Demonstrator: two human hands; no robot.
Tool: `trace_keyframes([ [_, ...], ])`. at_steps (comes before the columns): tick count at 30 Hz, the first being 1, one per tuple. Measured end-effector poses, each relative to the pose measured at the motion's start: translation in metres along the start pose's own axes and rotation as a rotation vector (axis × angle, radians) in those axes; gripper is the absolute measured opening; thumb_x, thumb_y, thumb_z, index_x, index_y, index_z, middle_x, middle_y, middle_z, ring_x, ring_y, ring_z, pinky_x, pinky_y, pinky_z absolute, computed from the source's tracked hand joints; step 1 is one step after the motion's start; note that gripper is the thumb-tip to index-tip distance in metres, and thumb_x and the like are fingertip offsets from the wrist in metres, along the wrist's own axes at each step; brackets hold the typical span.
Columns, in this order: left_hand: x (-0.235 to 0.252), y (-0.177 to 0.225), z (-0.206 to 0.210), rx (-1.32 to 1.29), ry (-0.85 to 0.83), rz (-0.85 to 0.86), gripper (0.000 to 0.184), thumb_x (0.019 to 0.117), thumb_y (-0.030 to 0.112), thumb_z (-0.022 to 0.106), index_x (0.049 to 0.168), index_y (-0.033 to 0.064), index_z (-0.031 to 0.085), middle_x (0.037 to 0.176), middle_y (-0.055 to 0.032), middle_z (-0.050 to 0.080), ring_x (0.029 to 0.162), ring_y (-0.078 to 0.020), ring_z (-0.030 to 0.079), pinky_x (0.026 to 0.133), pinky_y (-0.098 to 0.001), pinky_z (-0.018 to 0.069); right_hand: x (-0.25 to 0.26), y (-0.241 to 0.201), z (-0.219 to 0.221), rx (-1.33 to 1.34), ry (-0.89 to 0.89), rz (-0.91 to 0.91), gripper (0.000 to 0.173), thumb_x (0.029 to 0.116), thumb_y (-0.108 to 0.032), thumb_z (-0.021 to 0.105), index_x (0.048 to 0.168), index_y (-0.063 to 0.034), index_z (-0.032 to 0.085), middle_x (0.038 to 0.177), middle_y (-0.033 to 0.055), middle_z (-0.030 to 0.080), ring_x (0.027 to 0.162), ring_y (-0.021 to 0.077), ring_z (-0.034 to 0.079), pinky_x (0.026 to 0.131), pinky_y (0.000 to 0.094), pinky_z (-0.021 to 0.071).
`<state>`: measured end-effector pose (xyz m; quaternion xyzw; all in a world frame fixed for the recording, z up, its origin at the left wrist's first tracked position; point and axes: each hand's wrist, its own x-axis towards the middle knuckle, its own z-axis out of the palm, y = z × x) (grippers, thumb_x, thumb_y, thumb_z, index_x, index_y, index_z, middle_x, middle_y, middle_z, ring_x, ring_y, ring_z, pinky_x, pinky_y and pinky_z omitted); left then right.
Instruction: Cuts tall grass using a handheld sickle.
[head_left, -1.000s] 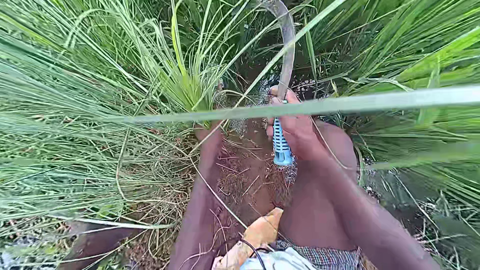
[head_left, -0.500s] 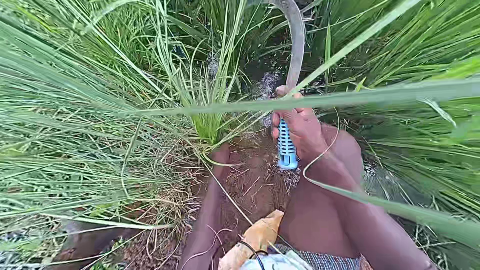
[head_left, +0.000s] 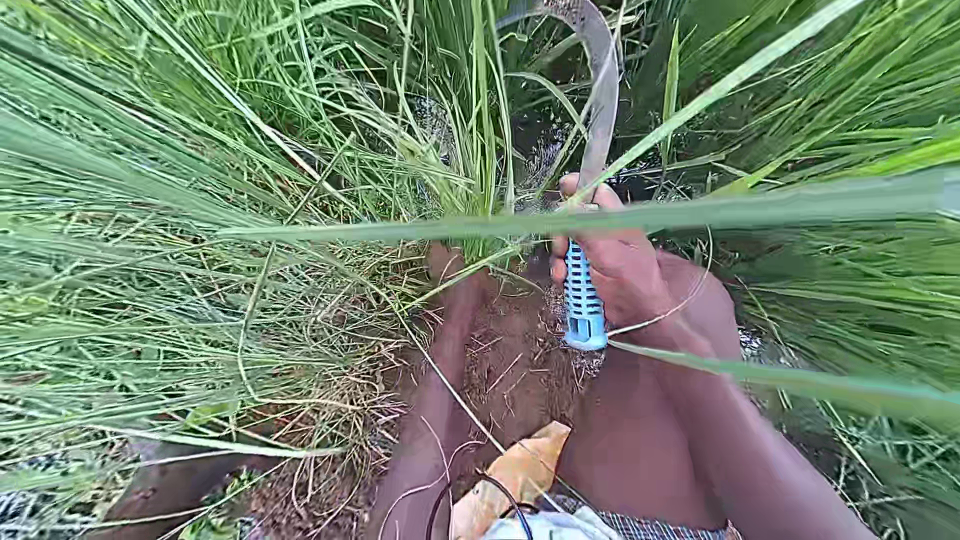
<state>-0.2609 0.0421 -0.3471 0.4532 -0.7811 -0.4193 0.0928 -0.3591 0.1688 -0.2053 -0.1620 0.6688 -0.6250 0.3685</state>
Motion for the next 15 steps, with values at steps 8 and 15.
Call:
trace_keyframes([
  [8, 0.037, 0.001, 0.022, 0.439, -0.189, 0.004, 0.061, 0.0918, 0.043, 0.070, 0.143, 0.0116, 0.060, 0.159, -0.0383, 0.025, 0.152, -0.0541, 0.014, 0.119, -0.0702, 0.0141, 0.005, -0.003, -0.006, 0.051, 0.070, -0.038, 0.033, 0.1108, -0.027, 0.041, 0.142, -0.0177, 0.047, 0.071, -0.0004, 0.054, 0.048, 0.0084, 0.055, 0.042, 0.0239, 0.0526],
  [15, 0.033, -0.014, 0.016, 0.274, 0.046, 0.000, 0.043, 0.0893, 0.033, 0.073, 0.120, 0.0022, 0.071, 0.151, -0.0416, 0.035, 0.145, -0.0587, 0.028, 0.113, -0.0731, 0.0251, 0.008, -0.004, -0.004, 0.059, 0.037, -0.026, 0.033, 0.1105, -0.025, 0.042, 0.142, -0.0170, 0.047, 0.078, 0.0005, 0.056, 0.051, 0.0090, 0.057, 0.044, 0.0246, 0.0552],
])
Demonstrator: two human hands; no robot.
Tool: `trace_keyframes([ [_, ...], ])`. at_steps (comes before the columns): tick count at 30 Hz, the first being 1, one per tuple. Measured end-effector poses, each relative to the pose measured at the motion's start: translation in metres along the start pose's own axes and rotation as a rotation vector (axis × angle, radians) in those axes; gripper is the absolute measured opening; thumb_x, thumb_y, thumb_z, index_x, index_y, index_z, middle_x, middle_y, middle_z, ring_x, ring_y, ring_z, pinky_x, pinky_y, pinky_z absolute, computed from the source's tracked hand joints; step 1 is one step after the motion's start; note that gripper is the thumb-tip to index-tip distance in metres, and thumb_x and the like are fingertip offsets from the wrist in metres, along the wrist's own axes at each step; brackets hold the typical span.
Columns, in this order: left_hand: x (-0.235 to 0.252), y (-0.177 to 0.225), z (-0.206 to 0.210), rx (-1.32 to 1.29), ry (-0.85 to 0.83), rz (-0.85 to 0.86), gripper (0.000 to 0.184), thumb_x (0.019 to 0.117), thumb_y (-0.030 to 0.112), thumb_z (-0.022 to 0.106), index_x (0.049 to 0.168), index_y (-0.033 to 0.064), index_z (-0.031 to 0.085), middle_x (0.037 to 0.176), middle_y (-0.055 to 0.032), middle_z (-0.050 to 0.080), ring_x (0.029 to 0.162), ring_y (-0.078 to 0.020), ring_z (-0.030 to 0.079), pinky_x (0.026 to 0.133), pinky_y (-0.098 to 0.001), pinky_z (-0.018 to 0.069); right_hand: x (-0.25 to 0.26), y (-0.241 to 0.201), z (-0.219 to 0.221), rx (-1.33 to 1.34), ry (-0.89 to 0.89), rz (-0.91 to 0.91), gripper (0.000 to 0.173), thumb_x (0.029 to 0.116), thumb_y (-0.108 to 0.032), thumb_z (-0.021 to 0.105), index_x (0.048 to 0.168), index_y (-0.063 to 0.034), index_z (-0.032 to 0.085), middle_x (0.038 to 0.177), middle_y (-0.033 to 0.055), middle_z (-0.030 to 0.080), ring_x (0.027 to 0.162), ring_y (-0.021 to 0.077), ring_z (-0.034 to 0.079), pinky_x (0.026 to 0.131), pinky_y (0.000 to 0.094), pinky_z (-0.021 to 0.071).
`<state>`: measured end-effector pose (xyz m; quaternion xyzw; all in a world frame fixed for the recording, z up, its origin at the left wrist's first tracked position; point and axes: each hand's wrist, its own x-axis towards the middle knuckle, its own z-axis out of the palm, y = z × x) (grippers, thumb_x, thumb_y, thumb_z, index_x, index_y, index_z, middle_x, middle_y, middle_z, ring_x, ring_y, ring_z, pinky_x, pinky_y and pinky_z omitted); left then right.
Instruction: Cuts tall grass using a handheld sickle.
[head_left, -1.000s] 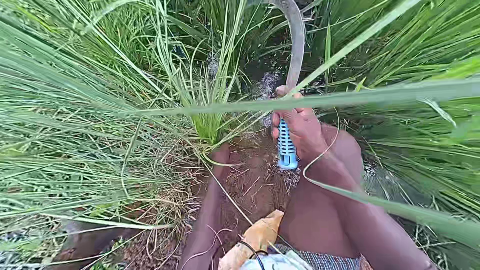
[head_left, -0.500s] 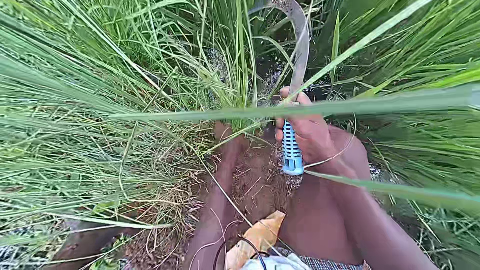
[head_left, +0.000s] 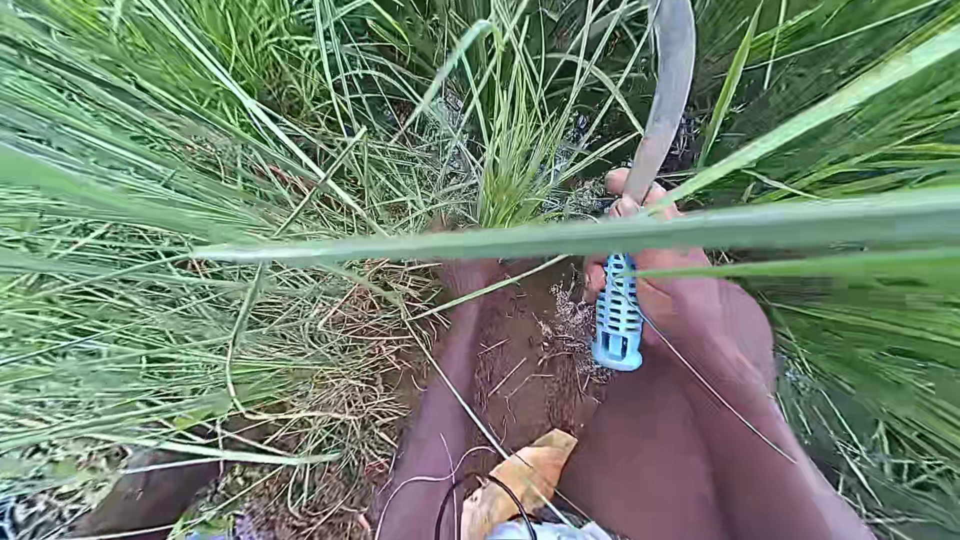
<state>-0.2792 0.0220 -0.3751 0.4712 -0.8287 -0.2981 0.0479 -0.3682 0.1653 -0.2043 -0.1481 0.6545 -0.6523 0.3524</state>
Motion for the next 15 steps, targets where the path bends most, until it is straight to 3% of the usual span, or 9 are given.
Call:
trace_keyframes([
  [3, 0.006, -0.007, 0.007, -0.006, 0.065, -0.039, 0.052, 0.0888, 0.038, 0.072, 0.121, -0.0027, 0.068, 0.144, -0.0437, 0.041, 0.140, -0.0591, 0.035, 0.113, -0.0692, 0.0292, -0.001, 0.000, -0.001, -0.033, -0.029, -0.010, 0.029, 0.1105, -0.027, 0.042, 0.137, -0.0180, 0.050, 0.077, 0.0011, 0.058, 0.051, 0.0090, 0.057, 0.044, 0.0229, 0.0532],
  [5, 0.013, -0.003, 0.004, -0.064, 0.045, -0.066, 0.053, 0.0904, 0.038, 0.072, 0.122, -0.0044, 0.068, 0.148, -0.0446, 0.037, 0.142, -0.0583, 0.032, 0.116, -0.0692, 0.0250, -0.001, 0.001, -0.002, -0.025, -0.021, -0.009, 0.029, 0.1104, -0.025, 0.043, 0.137, -0.0169, 0.050, 0.074, 0.0009, 0.057, 0.051, 0.0095, 0.057, 0.044, 0.0234, 0.0539],
  [8, 0.021, 0.004, 0.006, -0.134, 0.062, -0.079, 0.050, 0.0906, 0.034, 0.074, 0.123, -0.0038, 0.068, 0.153, -0.0399, 0.033, 0.138, -0.0520, 0.042, 0.110, -0.0645, 0.0375, -0.001, 0.000, -0.003, 0.005, 0.001, 0.000, 0.031, 0.1101, -0.026, 0.043, 0.140, -0.0183, 0.049, 0.075, -0.0002, 0.056, 0.053, 0.0094, 0.058, 0.046, 0.0241, 0.0549],
  [9, 0.018, 0.006, 0.009, -0.140, 0.047, -0.069, 0.050, 0.0897, 0.033, 0.074, 0.125, -0.0032, 0.068, 0.156, -0.0387, 0.029, 0.140, -0.0506, 0.041, 0.111, -0.0624, 0.0382, 0.000, -0.001, -0.002, 0.015, 0.018, 0.011, 0.032, 0.1101, -0.025, 0.043, 0.140, -0.0181, 0.049, 0.073, -0.0005, 0.055, 0.051, 0.0091, 0.057, 0.044, 0.0243, 0.0549],
  [11, 0.010, 0.010, 0.017, -0.136, 0.036, -0.013, 0.050, 0.0862, 0.027, 0.074, 0.127, -0.0002, 0.068, 0.155, -0.0404, 0.029, 0.139, -0.0534, 0.040, 0.110, -0.0651, 0.0365, 0.002, -0.002, 0.000, 0.026, 0.024, 0.008, 0.032, 0.1101, -0.024, 0.042, 0.141, -0.0164, 0.047, 0.073, -0.0013, 0.055, 0.052, 0.0093, 0.058, 0.045, 0.0247, 0.0555],
  [14, -0.010, 0.014, 0.033, -0.065, -0.051, 0.011, 0.052, 0.0871, 0.024, 0.077, 0.134, 0.0030, 0.065, 0.155, -0.0386, 0.033, 0.144, -0.0532, 0.033, 0.116, -0.0665, 0.0263, 0.003, -0.002, 0.000, 0.032, 0.034, -0.018, 0.029, 0.1093, -0.020, 0.041, 0.137, -0.0138, 0.048, 0.074, -0.0020, 0.056, 0.054, 0.0096, 0.060, 0.048, 0.0251, 0.0570],
  [15, -0.016, 0.010, 0.044, -0.060, -0.032, 0.041, 0.049, 0.0855, 0.021, 0.079, 0.130, 0.0030, 0.068, 0.152, -0.0377, 0.038, 0.142, -0.0530, 0.037, 0.114, -0.0664, 0.0297, 0.003, -0.002, 0.000, 0.036, 0.042, -0.020, 0.029, 0.1094, -0.019, 0.041, 0.136, -0.0131, 0.048, 0.073, -0.0016, 0.056, 0.054, 0.0099, 0.059, 0.048, 0.0255, 0.0572],
])
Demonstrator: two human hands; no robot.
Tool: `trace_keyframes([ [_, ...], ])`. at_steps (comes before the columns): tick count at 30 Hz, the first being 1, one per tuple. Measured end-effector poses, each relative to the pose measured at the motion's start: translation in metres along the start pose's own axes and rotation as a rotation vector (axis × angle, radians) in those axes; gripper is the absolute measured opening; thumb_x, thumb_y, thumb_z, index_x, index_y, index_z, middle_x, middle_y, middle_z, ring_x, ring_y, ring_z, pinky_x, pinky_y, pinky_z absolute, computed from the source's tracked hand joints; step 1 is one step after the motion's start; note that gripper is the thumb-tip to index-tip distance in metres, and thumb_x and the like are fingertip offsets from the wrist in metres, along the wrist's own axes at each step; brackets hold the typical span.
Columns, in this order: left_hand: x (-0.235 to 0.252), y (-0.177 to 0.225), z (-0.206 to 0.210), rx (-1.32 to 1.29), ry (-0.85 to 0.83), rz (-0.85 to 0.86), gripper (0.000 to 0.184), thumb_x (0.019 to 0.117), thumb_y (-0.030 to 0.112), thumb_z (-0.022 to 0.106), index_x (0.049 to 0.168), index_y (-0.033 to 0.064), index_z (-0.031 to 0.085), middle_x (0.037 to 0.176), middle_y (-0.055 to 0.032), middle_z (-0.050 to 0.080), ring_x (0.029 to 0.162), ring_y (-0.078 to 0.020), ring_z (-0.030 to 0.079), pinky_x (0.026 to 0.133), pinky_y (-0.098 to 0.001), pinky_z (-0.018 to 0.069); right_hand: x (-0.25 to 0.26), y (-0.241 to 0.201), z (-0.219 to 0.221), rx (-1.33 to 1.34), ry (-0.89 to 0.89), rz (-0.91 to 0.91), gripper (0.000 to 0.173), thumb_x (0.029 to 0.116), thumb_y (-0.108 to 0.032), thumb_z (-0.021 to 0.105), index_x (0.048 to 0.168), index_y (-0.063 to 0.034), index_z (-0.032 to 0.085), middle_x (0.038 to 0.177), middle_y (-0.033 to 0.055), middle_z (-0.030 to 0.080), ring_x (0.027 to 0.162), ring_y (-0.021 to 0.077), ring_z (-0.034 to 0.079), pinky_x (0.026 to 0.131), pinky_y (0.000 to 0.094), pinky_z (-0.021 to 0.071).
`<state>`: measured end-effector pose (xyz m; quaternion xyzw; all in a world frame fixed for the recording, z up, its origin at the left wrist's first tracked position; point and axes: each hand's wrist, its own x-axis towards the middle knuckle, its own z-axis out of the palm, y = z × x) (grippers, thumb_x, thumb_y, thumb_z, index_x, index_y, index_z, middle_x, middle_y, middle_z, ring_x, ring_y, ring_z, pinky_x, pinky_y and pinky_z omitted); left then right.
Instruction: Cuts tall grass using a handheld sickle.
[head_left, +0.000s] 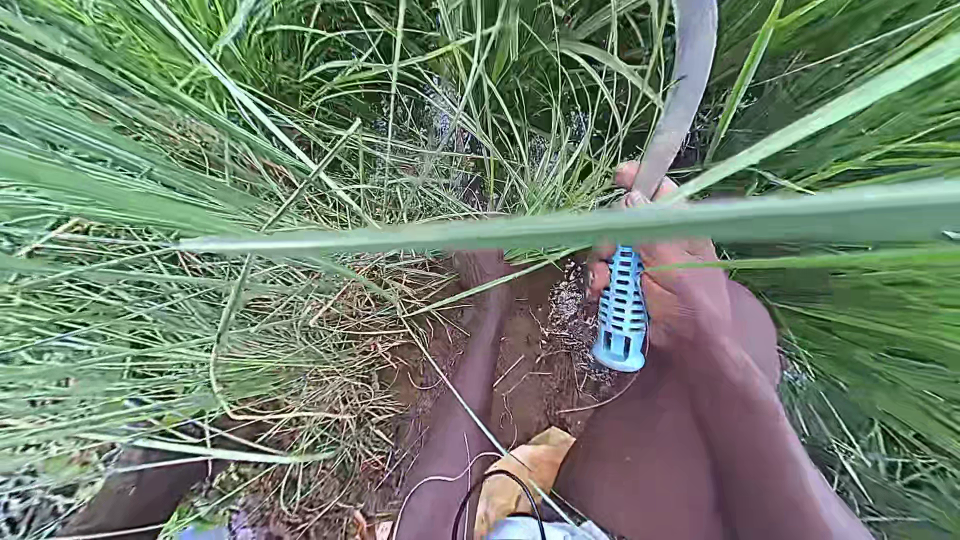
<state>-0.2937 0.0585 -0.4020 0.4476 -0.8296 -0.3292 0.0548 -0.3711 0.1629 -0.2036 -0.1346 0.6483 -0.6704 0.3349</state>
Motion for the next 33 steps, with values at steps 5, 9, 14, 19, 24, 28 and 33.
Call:
trace_keyframes([
  [5, -0.017, -0.022, 0.021, 0.067, -0.023, 0.210, 0.032, 0.0896, 0.016, 0.075, 0.121, 0.0096, 0.071, 0.126, -0.0252, 0.063, 0.127, -0.0492, 0.051, 0.102, -0.0680, 0.0399, -0.003, 0.002, -0.008, 0.034, -0.029, -0.012, 0.032, 0.1109, -0.023, 0.040, 0.141, -0.0147, 0.046, 0.075, 0.0007, 0.056, 0.052, 0.0102, 0.058, 0.046, 0.0247, 0.0555],
  [9, -0.013, 0.004, -0.017, 0.111, -0.302, 0.237, 0.040, 0.0914, 0.017, 0.076, 0.129, 0.0055, 0.067, 0.128, -0.0262, 0.062, 0.126, -0.0449, 0.055, 0.110, -0.0605, 0.0389, -0.003, 0.001, -0.011, 0.052, -0.031, -0.022, 0.031, 0.1107, -0.025, 0.041, 0.140, -0.0156, 0.046, 0.075, -0.0003, 0.056, 0.053, 0.0101, 0.059, 0.046, 0.0255, 0.0566],
  [14, -0.014, -0.002, -0.022, -0.075, -0.336, 0.245, 0.040, 0.0991, 0.010, 0.064, 0.136, -0.0058, 0.058, 0.137, -0.0319, 0.057, 0.130, -0.0478, 0.053, 0.112, -0.0589, 0.0388, -0.003, 0.001, -0.011, 0.068, -0.018, -0.053, 0.029, 0.1103, -0.022, 0.041, 0.138, -0.0146, 0.048, 0.074, -0.0005, 0.057, 0.054, 0.0106, 0.060, 0.048, 0.0248, 0.0568],
  [19, -0.015, 0.003, -0.033, -0.071, -0.409, 0.148, 0.055, 0.0966, 0.014, 0.071, 0.144, -0.0039, 0.050, 0.141, -0.0311, 0.054, 0.131, -0.0460, 0.053, 0.111, -0.0575, 0.0394, -0.002, -0.001, -0.012, 0.072, -0.035, -0.053, 0.031, 0.1103, -0.022, 0.040, 0.140, -0.0145, 0.045, 0.072, 0.0001, 0.056, 0.051, 0.0096, 0.059, 0.045, 0.0241, 0.0553],
  [24, 0.014, -0.004, -0.022, -0.118, -0.204, 0.241, 0.065, 0.0817, 0.017, 0.083, 0.138, -0.0021, 0.055, 0.116, -0.0287, 0.068, 0.108, -0.0452, 0.067, 0.094, -0.0660, 0.0506, -0.002, -0.010, -0.005, 0.059, 0.047, 0.013, 0.031, 0.1112, -0.023, 0.040, 0.141, -0.0165, 0.046, 0.075, 0.0001, 0.056, 0.052, 0.0093, 0.058, 0.044, 0.0249, 0.0553],
  [28, 0.026, 0.004, -0.037, -0.312, -0.077, 0.161, 0.064, 0.0925, 0.011, 0.067, 0.148, -0.0075, 0.041, 0.120, -0.0301, 0.067, 0.109, -0.0413, 0.069, 0.097, -0.0591, 0.0523, -0.003, -0.009, -0.007, 0.073, 0.029, -0.006, 0.032, 0.1109, -0.023, 0.041, 0.141, -0.0162, 0.046, 0.076, 0.0008, 0.056, 0.054, 0.0096, 0.058, 0.046, 0.0240, 0.0552],
  [33, 0.041, 0.023, -0.064, -0.881, 0.172, 0.280, 0.051, 0.1012, 0.011, 0.060, 0.144, -0.0018, 0.035, 0.100, -0.0013, 0.064, 0.072, -0.0067, 0.065, 0.067, -0.0282, 0.0604, -0.008, -0.006, -0.008, 0.069, 0.041, -0.046, 0.028, 0.1099, -0.020, 0.044, 0.136, -0.0147, 0.050, 0.072, -0.0030, 0.056, 0.051, 0.0050, 0.057, 0.046, 0.0191, 0.0538],
])
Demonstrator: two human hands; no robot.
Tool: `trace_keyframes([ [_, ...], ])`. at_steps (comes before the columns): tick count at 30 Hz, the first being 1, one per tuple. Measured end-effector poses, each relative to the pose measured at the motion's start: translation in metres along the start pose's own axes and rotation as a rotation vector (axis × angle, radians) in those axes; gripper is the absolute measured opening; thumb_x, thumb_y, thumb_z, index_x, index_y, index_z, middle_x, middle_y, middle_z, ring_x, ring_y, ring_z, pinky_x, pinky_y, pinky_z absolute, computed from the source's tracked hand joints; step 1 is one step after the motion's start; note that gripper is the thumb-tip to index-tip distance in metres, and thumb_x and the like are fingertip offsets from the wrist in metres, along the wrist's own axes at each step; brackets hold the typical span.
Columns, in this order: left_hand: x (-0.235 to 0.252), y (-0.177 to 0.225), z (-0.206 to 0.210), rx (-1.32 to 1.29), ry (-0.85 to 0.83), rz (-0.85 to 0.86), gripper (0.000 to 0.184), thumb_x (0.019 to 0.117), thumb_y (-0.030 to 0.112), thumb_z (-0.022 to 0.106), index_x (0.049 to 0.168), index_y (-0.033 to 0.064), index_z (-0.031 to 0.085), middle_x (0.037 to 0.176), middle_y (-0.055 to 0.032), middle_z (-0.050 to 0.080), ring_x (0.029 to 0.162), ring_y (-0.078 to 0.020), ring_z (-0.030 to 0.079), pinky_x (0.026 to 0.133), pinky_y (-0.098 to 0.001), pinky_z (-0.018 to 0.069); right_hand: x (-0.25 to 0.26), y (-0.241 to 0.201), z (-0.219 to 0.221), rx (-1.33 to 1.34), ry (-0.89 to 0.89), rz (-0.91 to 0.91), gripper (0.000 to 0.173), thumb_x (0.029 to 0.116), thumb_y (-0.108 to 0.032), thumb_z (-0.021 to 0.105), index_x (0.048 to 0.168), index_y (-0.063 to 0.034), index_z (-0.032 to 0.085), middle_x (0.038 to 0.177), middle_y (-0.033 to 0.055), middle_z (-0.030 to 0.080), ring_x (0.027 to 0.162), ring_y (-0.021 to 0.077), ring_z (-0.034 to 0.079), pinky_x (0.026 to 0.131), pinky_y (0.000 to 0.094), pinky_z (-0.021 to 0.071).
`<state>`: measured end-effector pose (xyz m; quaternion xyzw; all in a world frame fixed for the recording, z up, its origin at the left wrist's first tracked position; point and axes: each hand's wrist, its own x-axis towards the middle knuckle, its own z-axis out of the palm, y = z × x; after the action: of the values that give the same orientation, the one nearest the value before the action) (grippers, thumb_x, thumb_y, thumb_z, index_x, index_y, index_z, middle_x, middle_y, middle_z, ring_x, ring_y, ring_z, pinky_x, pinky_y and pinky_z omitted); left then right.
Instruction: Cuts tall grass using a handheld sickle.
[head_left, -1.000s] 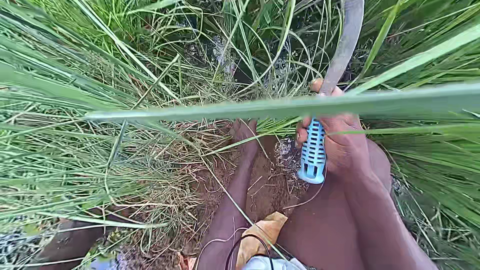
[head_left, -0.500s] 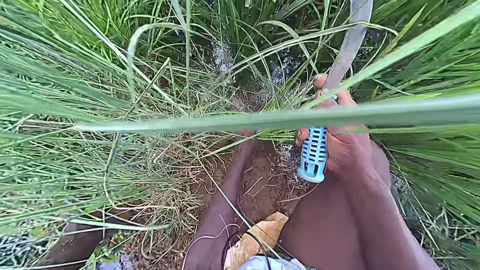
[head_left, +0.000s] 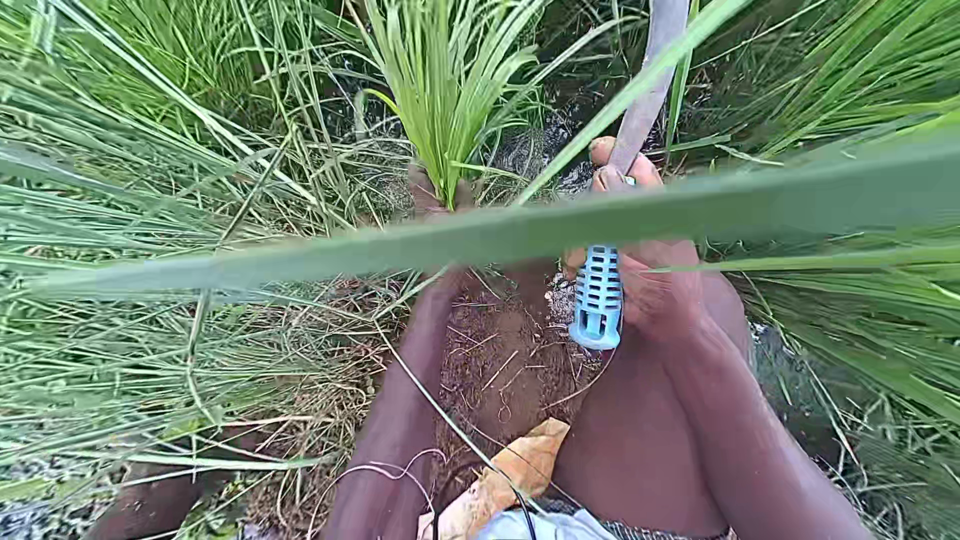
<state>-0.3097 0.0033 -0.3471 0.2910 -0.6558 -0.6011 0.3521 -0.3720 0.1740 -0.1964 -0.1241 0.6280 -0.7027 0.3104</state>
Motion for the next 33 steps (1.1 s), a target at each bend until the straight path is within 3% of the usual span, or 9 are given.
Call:
trace_keyframes([
  [4, 0.022, -0.006, -0.008, -0.252, 0.152, 0.087, 0.020, 0.1027, 0.017, 0.062, 0.113, 0.0025, 0.054, 0.082, 0.0019, 0.067, 0.068, -0.0117, 0.068, 0.068, -0.0343, 0.0619, 0.004, 0.005, -0.003, 0.013, -0.023, -0.001, 0.031, 0.1102, -0.021, 0.044, 0.140, -0.0135, 0.048, 0.072, 0.0008, 0.056, 0.054, 0.0105, 0.059, 0.048, 0.0241, 0.0555],
  [7, -0.008, -0.008, 0.002, 0.130, 0.162, -0.257, 0.033, 0.1045, 0.016, 0.058, 0.124, -0.0090, 0.051, 0.099, -0.0079, 0.070, 0.089, -0.0104, 0.071, 0.088, -0.0292, 0.0597, 0.003, 0.007, -0.003, 0.011, -0.033, 0.015, 0.031, 0.1097, -0.023, 0.046, 0.140, -0.0159, 0.048, 0.071, 0.0014, 0.057, 0.051, 0.0106, 0.059, 0.045, 0.0240, 0.0547],
  [9, -0.035, -0.014, 0.004, 0.345, -0.033, -0.544, 0.041, 0.1048, 0.015, 0.059, 0.135, -0.0130, 0.053, 0.127, -0.0231, 0.065, 0.117, -0.0236, 0.063, 0.109, -0.0399, 0.0446, 0.000, 0.010, -0.004, 0.016, -0.065, 0.041, 0.032, 0.1096, -0.027, 0.047, 0.141, -0.0208, 0.050, 0.071, 0.0023, 0.058, 0.049, 0.0105, 0.057, 0.042, 0.0237, 0.0524],
  [14, -0.049, -0.007, -0.003, 0.434, -0.244, -0.647, 0.037, 0.1035, 0.009, 0.058, 0.132, -0.0149, 0.054, 0.128, -0.0282, 0.060, 0.115, -0.0252, 0.060, 0.106, -0.0399, 0.0452, -0.013, 0.005, -0.008, -0.092, -0.026, 0.092, 0.027, 0.1077, -0.025, 0.050, 0.134, -0.0224, 0.054, 0.064, -0.0036, 0.054, 0.041, 0.0024, 0.049, 0.035, 0.0159, 0.0421],
  [18, -0.031, -0.023, -0.006, 0.393, 0.024, -0.497, 0.027, 0.1040, 0.012, 0.054, 0.123, -0.0070, 0.055, 0.114, -0.0171, 0.062, 0.102, -0.0124, 0.062, 0.090, -0.0230, 0.0510, 0.002, 0.011, -0.008, -0.014, -0.075, 0.031, 0.034, 0.1089, -0.028, 0.047, 0.142, -0.0211, 0.049, 0.072, 0.0018, 0.059, 0.049, 0.0106, 0.058, 0.042, 0.0247, 0.0533],
  [21, -0.015, -0.007, -0.008, 0.552, -0.016, -0.660, 0.051, 0.1039, 0.017, 0.060, 0.144, -0.0113, 0.046, 0.146, -0.0272, 0.053, 0.137, -0.0303, 0.052, 0.117, -0.0446, 0.0368, 0.005, 0.010, -0.005, 0.049, -0.057, 0.019, 0.030, 0.1079, -0.024, 0.046, 0.136, -0.0172, 0.049, 0.069, -0.0008, 0.057, 0.050, 0.0086, 0.058, 0.046, 0.0233, 0.0545],
  [25, -0.044, -0.022, -0.020, 0.455, -0.079, -0.488, 0.046, 0.1018, 0.011, 0.058, 0.139, -0.0136, 0.048, 0.137, -0.0306, 0.056, 0.129, -0.0324, 0.055, 0.112, -0.0468, 0.0418, -0.001, 0.013, -0.008, 0.043, -0.070, 0.034, 0.033, 0.1081, -0.026, 0.049, 0.140, -0.0197, 0.051, 0.070, 0.0031, 0.059, 0.047, 0.0102, 0.057, 0.041, 0.0243, 0.0527],
  [28, -0.018, 0.006, -0.010, 0.325, -0.037, -0.510, 0.043, 0.1026, 0.010, 0.059, 0.139, -0.0087, 0.046, 0.132, -0.0194, 0.057, 0.119, -0.0173, 0.057, 0.107, -0.0305, 0.0441, 0.004, 0.011, -0.003, 0.056, -0.069, 0.025, 0.028, 0.1074, -0.022, 0.049, 0.135, -0.0150, 0.051, 0.070, 0.0020, 0.057, 0.050, 0.0105, 0.058, 0.045, 0.0248, 0.0546],
  [33, 0.004, 0.010, 0.001, 0.362, 0.084, -0.383, 0.057, 0.1011, 0.018, 0.064, 0.147, -0.0065, 0.041, 0.142, -0.0203, 0.054, 0.128, -0.0192, 0.057, 0.113, -0.0325, 0.0433, 0.002, 0.008, -0.009, 0.037, -0.021, 0.065, 0.036, 0.1080, -0.030, 0.051, 0.143, -0.0214, 0.050, 0.072, 0.0035, 0.059, 0.050, 0.0120, 0.059, 0.042, 0.0256, 0.0537],
])
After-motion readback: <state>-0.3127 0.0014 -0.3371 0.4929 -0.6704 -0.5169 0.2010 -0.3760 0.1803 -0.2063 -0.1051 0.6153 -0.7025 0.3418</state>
